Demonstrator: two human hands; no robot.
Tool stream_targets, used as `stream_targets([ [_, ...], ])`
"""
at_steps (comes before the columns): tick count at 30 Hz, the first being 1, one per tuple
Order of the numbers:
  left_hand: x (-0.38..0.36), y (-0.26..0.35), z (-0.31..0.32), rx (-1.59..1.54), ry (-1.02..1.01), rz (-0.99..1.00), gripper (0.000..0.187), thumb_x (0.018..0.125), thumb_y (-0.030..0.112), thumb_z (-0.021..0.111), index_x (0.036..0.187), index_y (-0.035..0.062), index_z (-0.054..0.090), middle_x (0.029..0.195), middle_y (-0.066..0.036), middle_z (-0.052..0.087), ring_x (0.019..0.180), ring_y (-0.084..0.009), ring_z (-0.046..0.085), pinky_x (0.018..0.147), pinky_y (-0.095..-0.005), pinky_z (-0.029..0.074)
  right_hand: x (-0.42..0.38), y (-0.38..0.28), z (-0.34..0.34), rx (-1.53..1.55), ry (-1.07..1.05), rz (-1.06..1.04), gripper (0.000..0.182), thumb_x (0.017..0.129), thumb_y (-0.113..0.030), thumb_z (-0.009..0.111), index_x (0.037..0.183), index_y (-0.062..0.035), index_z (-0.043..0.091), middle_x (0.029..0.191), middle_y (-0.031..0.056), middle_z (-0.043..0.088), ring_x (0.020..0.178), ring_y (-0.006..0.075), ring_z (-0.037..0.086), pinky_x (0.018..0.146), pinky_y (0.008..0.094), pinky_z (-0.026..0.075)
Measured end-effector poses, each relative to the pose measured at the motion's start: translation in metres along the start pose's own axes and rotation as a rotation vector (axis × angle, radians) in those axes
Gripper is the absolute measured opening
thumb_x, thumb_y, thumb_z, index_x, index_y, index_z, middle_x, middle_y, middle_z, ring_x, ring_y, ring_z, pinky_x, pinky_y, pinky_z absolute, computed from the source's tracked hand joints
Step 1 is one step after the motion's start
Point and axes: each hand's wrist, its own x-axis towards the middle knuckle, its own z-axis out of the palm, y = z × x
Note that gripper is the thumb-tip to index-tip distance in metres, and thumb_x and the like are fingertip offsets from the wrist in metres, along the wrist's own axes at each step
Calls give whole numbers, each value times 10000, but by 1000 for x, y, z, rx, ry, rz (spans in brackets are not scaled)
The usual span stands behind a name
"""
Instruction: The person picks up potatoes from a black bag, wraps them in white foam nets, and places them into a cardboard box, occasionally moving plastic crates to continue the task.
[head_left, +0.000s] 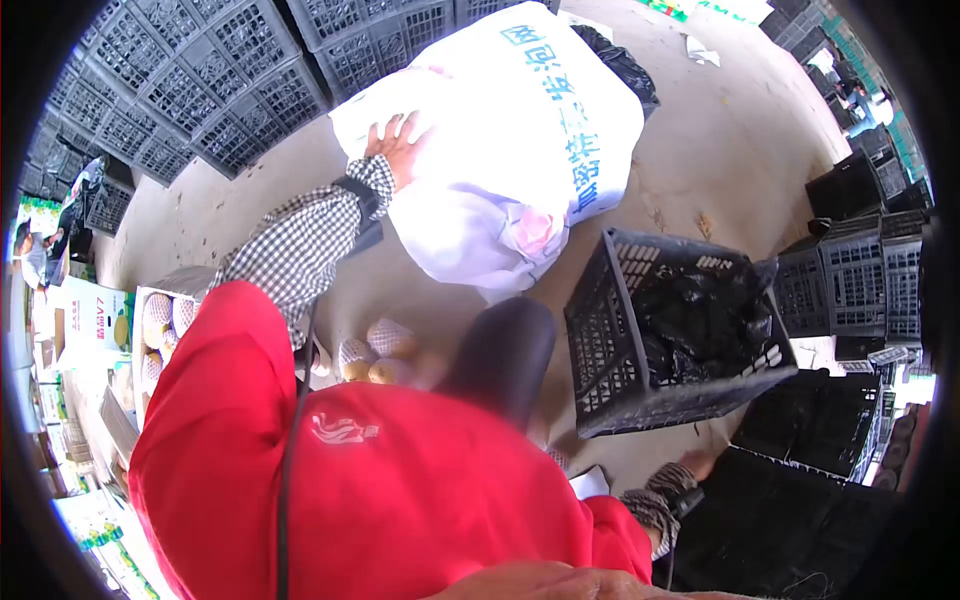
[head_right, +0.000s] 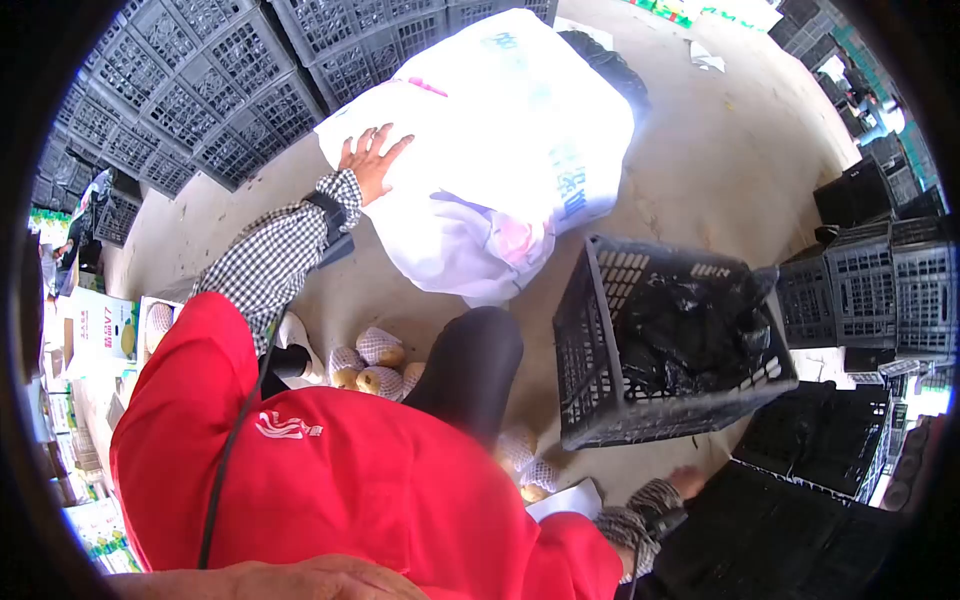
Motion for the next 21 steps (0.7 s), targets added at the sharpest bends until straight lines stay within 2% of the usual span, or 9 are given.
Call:
stream_targets([
  [3,26,-25,23,143,141,-4,838,657,276,687,1329,290,186,1379,-77,168,1242,-296,211,970,-560,197,-106,-177,59,64,543,-466,336,809,-210,472,1075,-10,521,1007,101,531,922,168,498,751,281,409],
  [5,49,-33,24,114,128,-42,746,680,267,664,1305,258,257,1351,-82,242,1241,-272,231,970,-564,194,-134,-239,103,179,227,-648,359,827,-178,454,1128,17,471,1055,106,499,922,169,481,786,281,399],
  [8,83,-26,4,-121,-73,-202,495,750,227,589,1210,169,415,1156,-106,498,1122,-258,424,949,-506,280,-178,-288,214,-256,-88,-916,376,821,-33,485,1185,15,403,1127,120,458,1011,202,455,855,308,384],
  [9,96,-29,0,-532,-47,-176,469,765,187,559,1207,135,412,1113,-121,516,1056,-281,468,919,-457,332,-184,-285,255,-113,-351,-807,534,771,-5,556,1251,-2,321,1226,143,390,1115,224,399,881,327,380],
  [12,99,-13,-32,-1361,-39,-5,436,775,126,518,1196,81,412,1066,-140,531,979,-304,515,872,-390,397,-259,-292,381,-454,-622,-1276,829,632,-70,715,1296,12,225,1306,204,299,1214,305,297,955,402,315],
  [13,88,7,-52,-1452,-65,129,433,773,116,513,1192,71,413,1063,-143,530,973,-304,517,864,-381,403,-291,-304,414,-426,-768,-1262,861,660,-54,693,1322,13,147,1358,181,207,1265,283,192,1032,378,182],
  [17,50,70,-111,-1409,-44,668,422,763,74,492,1177,32,418,1054,-152,524,951,-305,526,831,-344,429,-308,-301,518,-121,-771,-1094,632,745,-148,627,1249,18,285,1243,188,349,1156,292,342,928,365,316],
  [19,26,71,-143,-1181,31,685,425,731,19,479,1150,-21,426,1060,-157,513,960,-261,524,846,-326,421,-277,-304,508,-99,-698,-998,591,758,-169,605,1237,13,310,1202,175,379,1089,280,378,851,350,338],
  [21,23,60,-131,-1060,547,916,459,702,10,508,1155,-5,434,1077,-148,506,981,-234,516,864,-315,410,-226,-319,475,-67,-530,-942,554,771,-190,583,1225,7,334,1161,162,410,1022,267,415,775,335,359],
])
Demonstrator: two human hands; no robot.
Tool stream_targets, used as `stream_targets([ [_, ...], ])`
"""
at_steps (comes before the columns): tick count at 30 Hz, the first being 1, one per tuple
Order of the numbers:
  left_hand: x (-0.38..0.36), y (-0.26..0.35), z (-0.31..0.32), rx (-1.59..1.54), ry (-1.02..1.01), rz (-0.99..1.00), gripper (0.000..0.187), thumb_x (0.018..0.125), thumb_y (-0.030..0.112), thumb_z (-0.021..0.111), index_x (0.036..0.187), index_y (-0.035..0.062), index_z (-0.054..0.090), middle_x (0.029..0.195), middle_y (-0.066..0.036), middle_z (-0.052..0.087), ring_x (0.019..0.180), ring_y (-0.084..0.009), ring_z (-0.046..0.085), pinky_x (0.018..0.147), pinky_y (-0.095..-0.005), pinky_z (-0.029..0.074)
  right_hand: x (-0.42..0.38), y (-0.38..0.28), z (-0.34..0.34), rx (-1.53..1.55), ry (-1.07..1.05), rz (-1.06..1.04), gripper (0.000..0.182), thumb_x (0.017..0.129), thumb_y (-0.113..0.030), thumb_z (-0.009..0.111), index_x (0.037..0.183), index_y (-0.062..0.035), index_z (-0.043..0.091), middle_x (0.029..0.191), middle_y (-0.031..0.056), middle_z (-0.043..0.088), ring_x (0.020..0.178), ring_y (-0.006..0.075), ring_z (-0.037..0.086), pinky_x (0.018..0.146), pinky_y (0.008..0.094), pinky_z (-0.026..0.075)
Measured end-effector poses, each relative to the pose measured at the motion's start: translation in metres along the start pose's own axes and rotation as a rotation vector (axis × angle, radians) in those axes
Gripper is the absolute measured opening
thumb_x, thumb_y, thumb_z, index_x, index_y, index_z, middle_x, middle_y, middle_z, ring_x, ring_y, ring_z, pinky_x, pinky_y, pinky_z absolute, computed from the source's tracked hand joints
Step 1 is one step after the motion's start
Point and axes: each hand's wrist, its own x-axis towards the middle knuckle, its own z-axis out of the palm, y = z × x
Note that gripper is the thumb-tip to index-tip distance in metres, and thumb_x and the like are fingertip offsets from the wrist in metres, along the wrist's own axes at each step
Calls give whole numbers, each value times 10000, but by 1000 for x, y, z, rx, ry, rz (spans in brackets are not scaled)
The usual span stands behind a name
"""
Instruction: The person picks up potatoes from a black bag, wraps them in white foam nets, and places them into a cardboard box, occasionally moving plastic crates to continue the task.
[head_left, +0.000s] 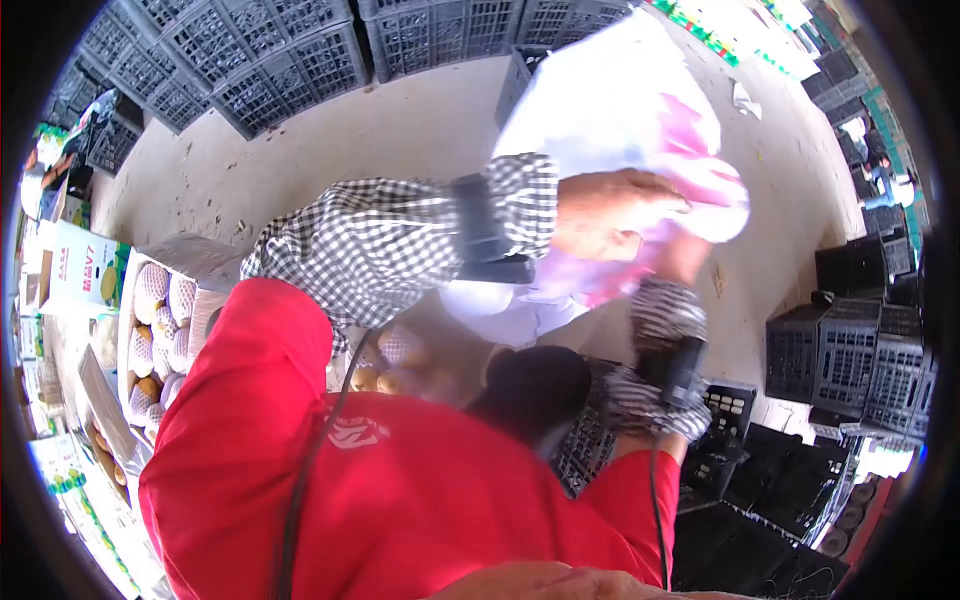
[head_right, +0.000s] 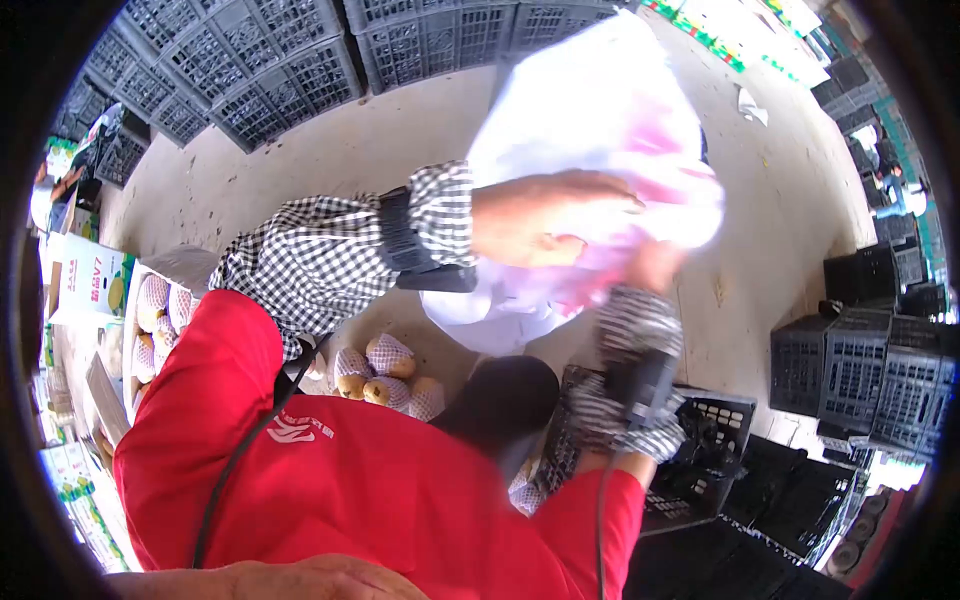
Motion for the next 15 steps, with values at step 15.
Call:
stream_targets([
  [15,-113,-249,39,781,-355,-454,400,708,170,577,1099,116,510,1127,-93,501,1098,-239,434,892,-416,315,-5,90,-272,-817,195,-74,459,835,-266,491,1181,26,408,976,141,544,809,215,558,601,295,483],
])
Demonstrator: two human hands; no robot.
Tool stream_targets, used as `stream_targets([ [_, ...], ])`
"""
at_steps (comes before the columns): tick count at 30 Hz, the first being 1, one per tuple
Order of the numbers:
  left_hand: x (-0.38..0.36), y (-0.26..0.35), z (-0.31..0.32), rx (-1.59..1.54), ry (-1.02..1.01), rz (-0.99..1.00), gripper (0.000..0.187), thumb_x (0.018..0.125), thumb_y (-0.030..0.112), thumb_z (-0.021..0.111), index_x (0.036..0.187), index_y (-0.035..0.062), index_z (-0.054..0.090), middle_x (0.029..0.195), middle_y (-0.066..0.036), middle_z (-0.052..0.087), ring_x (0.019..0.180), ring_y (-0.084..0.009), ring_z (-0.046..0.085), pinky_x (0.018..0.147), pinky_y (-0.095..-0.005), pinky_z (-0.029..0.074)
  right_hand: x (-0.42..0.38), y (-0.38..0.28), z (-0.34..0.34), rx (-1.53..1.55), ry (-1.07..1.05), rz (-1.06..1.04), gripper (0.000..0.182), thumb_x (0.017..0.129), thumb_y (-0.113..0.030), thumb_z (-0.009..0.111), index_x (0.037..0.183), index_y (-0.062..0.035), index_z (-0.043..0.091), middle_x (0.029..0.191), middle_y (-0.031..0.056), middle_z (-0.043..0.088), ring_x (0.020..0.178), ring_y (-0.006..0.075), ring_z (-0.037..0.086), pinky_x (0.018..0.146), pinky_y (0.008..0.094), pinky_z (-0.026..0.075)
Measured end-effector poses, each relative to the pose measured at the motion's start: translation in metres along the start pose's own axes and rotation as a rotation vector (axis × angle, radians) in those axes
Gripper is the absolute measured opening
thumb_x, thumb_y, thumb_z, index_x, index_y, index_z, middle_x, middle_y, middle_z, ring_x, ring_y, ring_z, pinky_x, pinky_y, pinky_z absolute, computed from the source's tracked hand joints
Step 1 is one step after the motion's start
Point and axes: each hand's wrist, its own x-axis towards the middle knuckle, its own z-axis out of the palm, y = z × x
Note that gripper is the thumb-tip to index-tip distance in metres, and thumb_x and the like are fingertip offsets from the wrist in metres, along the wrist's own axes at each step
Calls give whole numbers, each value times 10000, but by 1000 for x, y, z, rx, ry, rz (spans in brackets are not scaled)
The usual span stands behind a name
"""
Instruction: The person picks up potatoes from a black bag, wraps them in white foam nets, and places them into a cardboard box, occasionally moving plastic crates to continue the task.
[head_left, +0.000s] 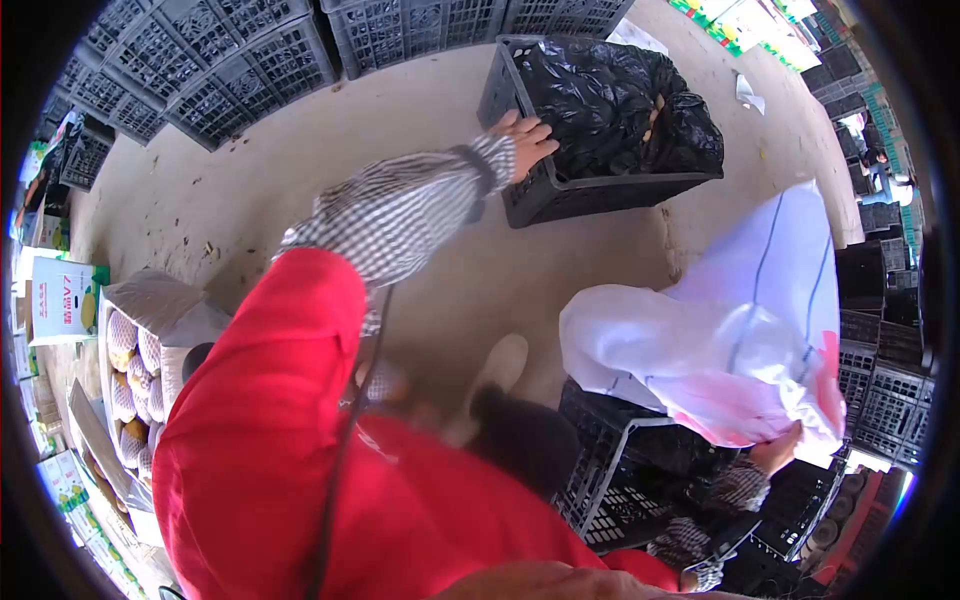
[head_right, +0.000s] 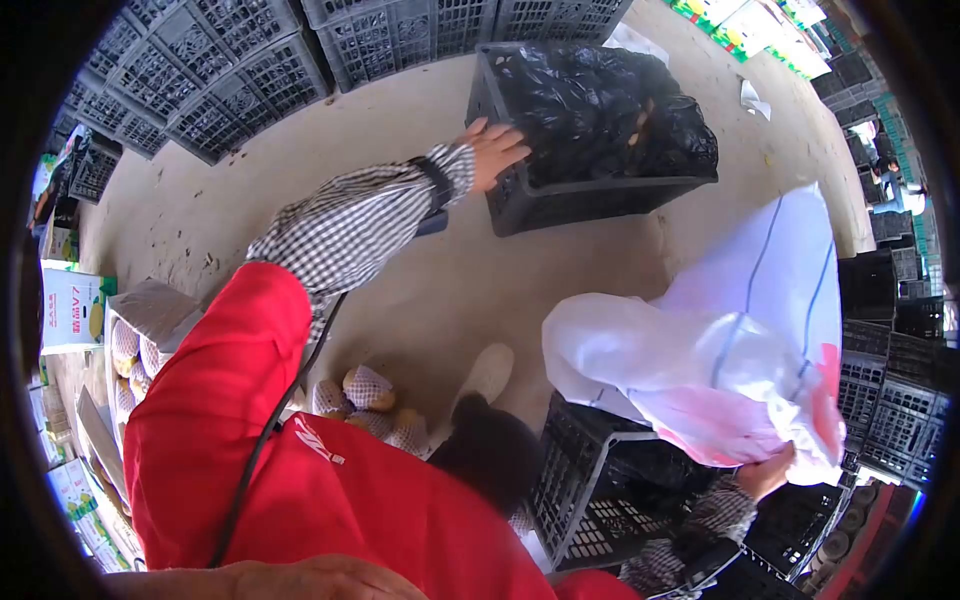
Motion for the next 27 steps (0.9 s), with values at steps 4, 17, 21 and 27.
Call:
stream_targets([
  [4,55,-28,29,128,-396,124,332,642,202,602,970,150,590,1005,-38,580,1033,-221,493,850,-404,332,-30,-56,42,452,-18,517,398,819,-164,501,1136,59,412,1037,157,520,936,264,539,771,346,472],
  [17,79,-33,111,22,-291,332,156,654,183,590,544,73,593,540,-90,561,487,-225,536,454,-377,423,-32,-158,70,870,-19,871,322,811,-208,496,1039,17,471,967,97,528,885,226,552,744,344,476],
  [21,52,-3,32,67,-489,147,154,698,152,528,758,112,664,769,-49,650,746,-188,625,663,-313,464,-22,-159,64,692,-107,616,260,799,-155,514,982,25,478,883,128,542,836,228,558,707,356,467],
  [27,-45,6,5,58,-300,205,87,656,180,551,601,130,596,607,-32,591,640,-181,579,660,-312,386,-13,-168,78,614,-71,379,322,757,-89,547,1024,64,450,828,209,545,766,306,551,668,394,449],
])
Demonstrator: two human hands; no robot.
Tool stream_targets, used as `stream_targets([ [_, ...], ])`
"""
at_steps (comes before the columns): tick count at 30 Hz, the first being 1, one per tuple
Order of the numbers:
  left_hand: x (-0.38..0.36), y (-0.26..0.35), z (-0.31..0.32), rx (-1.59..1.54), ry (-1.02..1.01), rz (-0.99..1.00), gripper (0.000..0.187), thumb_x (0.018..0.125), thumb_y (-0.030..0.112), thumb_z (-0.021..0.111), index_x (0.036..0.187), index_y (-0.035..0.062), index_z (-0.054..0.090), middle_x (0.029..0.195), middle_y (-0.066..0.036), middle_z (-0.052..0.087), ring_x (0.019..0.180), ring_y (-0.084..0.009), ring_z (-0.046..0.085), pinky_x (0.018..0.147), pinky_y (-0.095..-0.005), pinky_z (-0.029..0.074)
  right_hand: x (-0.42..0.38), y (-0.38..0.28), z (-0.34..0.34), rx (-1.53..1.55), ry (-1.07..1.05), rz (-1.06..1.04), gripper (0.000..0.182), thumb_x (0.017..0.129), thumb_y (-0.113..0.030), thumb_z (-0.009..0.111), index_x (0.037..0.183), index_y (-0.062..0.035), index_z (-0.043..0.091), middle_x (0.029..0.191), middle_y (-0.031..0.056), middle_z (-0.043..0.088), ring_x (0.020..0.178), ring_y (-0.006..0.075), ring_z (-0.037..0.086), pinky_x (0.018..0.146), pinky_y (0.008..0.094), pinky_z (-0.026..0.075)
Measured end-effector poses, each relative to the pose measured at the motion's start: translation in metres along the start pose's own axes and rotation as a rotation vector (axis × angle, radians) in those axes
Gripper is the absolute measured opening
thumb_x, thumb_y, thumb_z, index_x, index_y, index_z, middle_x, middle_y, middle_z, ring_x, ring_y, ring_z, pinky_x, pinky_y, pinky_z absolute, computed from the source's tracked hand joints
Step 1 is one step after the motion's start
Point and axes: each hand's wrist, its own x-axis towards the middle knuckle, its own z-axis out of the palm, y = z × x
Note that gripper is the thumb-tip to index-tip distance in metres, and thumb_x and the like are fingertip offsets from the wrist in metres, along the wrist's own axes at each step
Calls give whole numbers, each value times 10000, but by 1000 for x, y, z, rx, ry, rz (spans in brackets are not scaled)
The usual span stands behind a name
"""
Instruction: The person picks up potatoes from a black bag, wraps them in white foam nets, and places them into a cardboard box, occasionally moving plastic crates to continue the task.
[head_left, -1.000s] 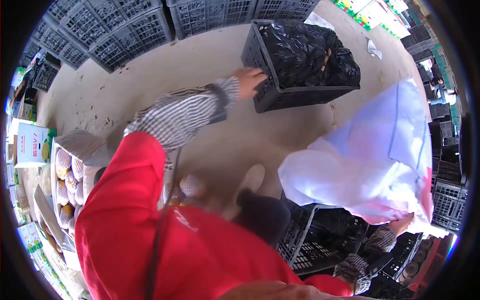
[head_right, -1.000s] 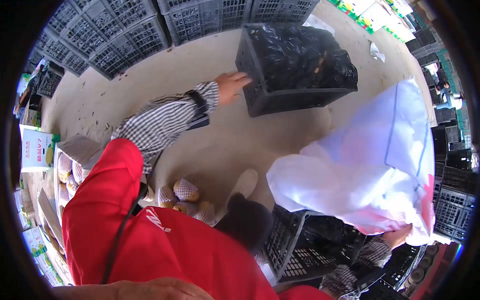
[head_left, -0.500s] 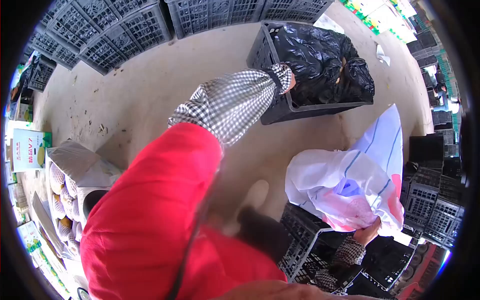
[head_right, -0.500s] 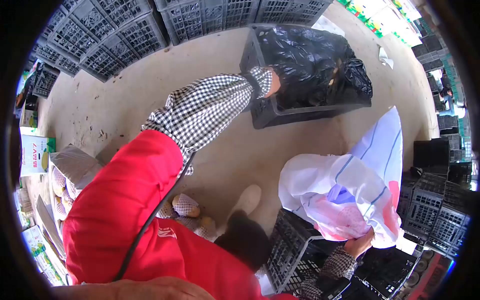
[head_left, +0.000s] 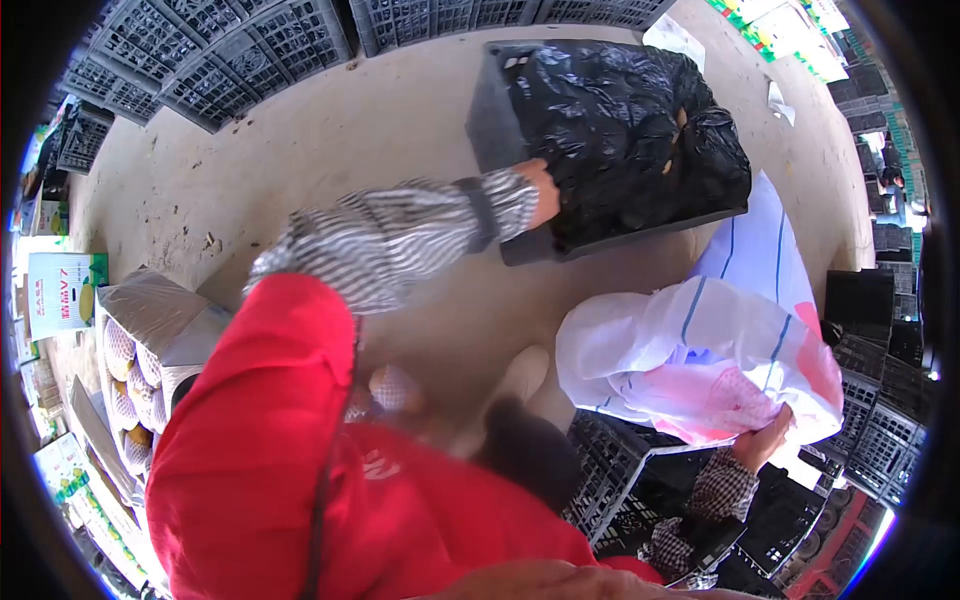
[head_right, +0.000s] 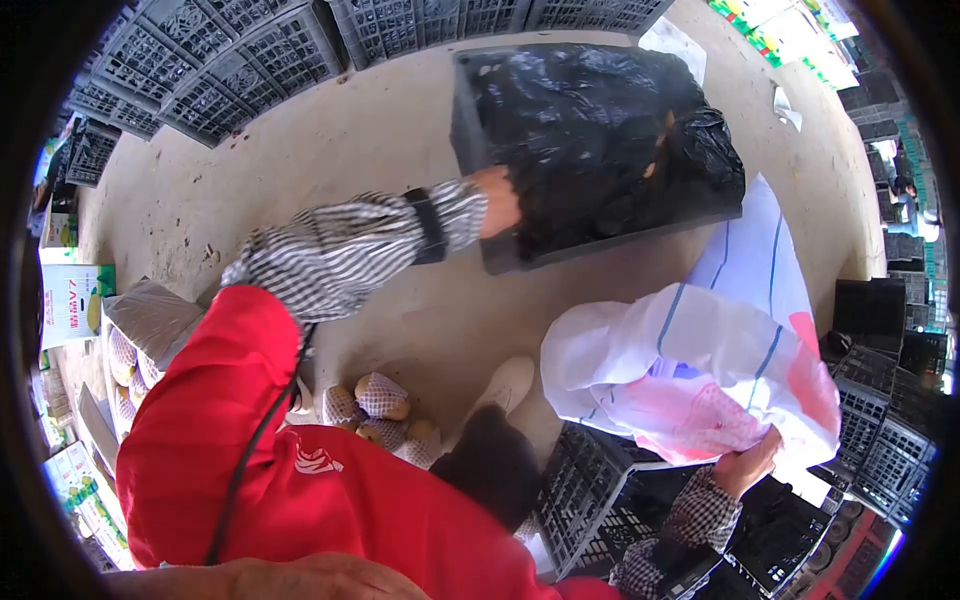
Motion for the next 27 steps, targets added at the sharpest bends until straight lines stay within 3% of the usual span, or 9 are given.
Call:
stream_targets([
  [3,-75,9,-2,-39,-140,27,70,656,195,545,650,132,574,644,-28,569,692,-184,547,692,-314,374,10,6,-11,-353,-42,-343,359,792,-103,519,1082,79,410,860,190,546,792,258,555,679,373,460],
  [4,-103,12,-2,-39,-197,21,73,653,199,544,665,130,566,653,-30,560,705,-182,538,695,-314,371,13,11,-20,-800,-86,-789,364,813,-118,502,1095,87,397,883,180,540,800,247,551,690,369,462],
  [6,-164,16,5,-62,-148,38,89,638,204,544,656,117,552,657,-34,548,706,-181,530,699,-321,372,26,11,-19,-161,-12,-220,368,841,-152,469,1110,86,390,927,167,529,815,252,545,709,361,462],
  [8,-222,24,-2,-117,-129,57,96,633,202,535,645,107,545,660,-29,534,719,-176,523,707,-323,375,40,11,-20,45,-1,-44,374,864,-190,437,1120,79,390,962,152,519,826,247,542,718,347,464],
  [12,-327,55,-12,-85,-198,41,97,642,190,525,639,95,544,655,-11,511,729,-174,503,718,-313,378,42,-12,-13,-325,-66,-427,356,897,-220,378,1117,56,418,978,138,523,832,201,552,706,315,478],
  [15,-384,88,-26,-107,-310,-47,97,653,193,524,640,99,546,667,-6,511,743,-168,500,699,-297,375,37,-49,13,67,-84,-57,347,903,-186,358,1121,76,421,990,150,531,848,191,559,711,313,484],
  [18,-419,110,-29,-124,-402,-104,106,665,206,529,654,103,548,684,-1,513,754,-164,503,693,-298,375,45,-51,21,-420,-198,-419,355,890,-163,363,1150,71,424,1025,162,532,907,220,548,766,293,466],
  [22,-417,110,-48,-249,-635,-150,277,697,258,564,903,74,594,893,-62,565,875,-191,521,765,-319,392,37,-99,40,-476,-222,-539,389,837,-133,429,1187,34,405,1070,171,530,948,237,537,824,305,431],
  [27,-324,93,-67,-1008,-242,-268,715,726,357,610,1283,37,295,1287,-214,331,1185,-333,344,992,-385,281,59,-109,38,-723,-102,-878,486,772,-194,517,1204,-6,398,1130,178,511,1038,290,502,884,328,396],
])
